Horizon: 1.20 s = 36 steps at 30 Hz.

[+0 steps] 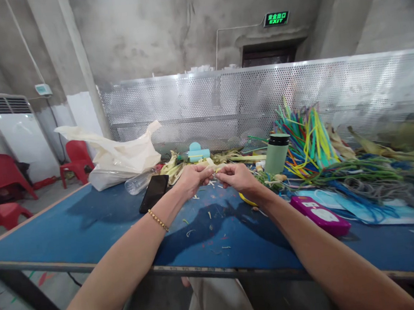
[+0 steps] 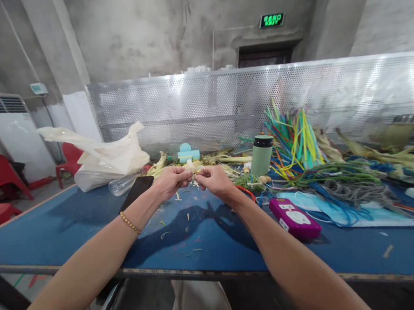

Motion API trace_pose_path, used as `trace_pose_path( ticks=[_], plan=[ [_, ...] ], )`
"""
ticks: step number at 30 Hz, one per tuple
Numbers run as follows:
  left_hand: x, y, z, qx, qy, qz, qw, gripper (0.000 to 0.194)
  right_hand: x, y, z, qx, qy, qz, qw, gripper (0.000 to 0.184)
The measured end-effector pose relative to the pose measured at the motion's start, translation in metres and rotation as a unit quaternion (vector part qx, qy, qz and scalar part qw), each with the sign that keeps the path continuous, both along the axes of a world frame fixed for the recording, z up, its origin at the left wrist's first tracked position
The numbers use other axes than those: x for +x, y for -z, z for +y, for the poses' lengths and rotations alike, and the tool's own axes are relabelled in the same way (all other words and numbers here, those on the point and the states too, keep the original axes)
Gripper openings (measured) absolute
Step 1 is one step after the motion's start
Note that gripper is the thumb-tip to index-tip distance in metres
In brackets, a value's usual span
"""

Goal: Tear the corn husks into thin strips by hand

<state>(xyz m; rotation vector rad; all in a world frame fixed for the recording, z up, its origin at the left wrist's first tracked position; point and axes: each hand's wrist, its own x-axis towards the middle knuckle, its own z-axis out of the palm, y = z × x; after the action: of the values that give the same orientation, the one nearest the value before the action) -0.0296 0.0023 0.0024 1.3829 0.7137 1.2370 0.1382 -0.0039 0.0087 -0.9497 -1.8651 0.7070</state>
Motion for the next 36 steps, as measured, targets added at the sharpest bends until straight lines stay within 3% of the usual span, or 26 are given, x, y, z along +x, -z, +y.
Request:
trace_pose_path(
  ticks=[18, 36],
  plan=[
    [0.0002, -0.0087, -0.0038, -0.057, -0.025, -0.041, 0.997, 0.014, -0.0009, -0.0007, -0.0033, 0.009, 0.023, -0.019, 1.000, 0.020],
    [0.0001, -0.0088, -0.0026, -0.062, -0.034, -0.070, 0.995, 0.011, -0.0018, -0.0028, -0.0072, 0.003, 0.021, -0.025, 0.999, 0.020]
  ],
)
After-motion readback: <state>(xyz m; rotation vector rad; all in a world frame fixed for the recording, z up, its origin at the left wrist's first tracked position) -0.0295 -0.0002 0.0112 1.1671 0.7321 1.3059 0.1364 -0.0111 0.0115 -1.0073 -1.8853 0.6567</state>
